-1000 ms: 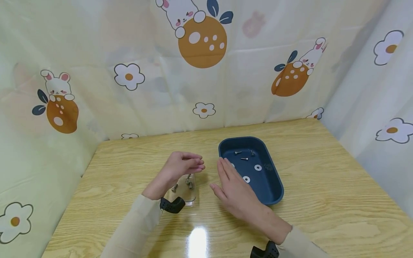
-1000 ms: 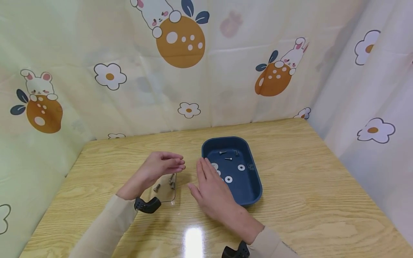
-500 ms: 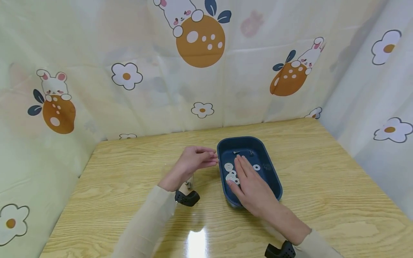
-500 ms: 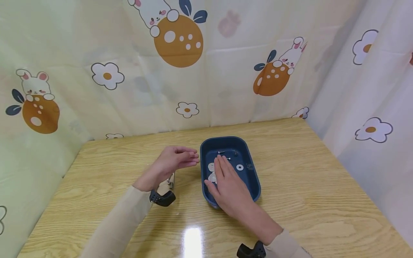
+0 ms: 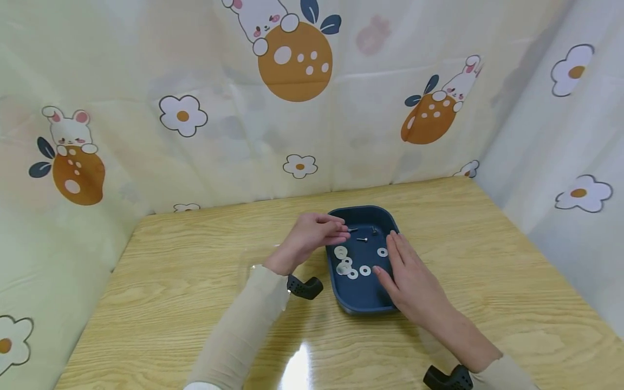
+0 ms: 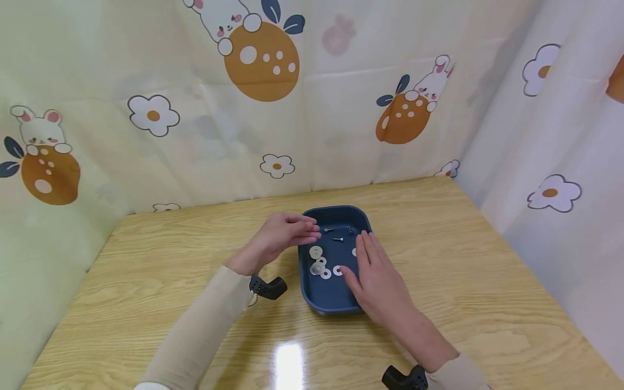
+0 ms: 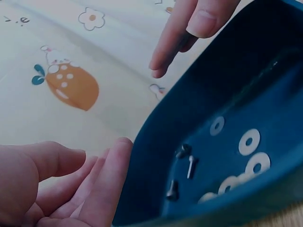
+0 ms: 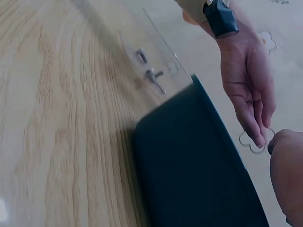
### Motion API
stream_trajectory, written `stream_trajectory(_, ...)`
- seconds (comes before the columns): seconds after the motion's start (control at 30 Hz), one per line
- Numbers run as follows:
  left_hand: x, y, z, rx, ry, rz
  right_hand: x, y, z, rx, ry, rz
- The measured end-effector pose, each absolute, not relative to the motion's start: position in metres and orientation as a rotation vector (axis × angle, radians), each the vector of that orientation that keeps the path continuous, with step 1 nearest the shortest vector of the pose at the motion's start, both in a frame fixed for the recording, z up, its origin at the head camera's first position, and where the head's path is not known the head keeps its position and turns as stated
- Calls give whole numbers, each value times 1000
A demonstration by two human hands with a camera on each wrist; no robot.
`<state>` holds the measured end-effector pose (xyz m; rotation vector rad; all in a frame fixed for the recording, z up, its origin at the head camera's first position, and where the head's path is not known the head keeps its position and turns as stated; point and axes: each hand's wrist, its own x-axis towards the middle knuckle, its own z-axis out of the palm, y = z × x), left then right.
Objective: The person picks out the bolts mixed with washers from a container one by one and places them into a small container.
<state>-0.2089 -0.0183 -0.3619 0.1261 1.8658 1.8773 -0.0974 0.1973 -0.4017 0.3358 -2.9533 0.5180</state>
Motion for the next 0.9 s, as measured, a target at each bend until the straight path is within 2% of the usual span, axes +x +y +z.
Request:
stream_trajectory(0.33,-215,8,-365,98,1904,1831,-93,219,-411,273,-2922,498)
stream_trajectory(0.9,-225,36,-379,-27,1949,1834,-91,225,-422,185,-2972,624)
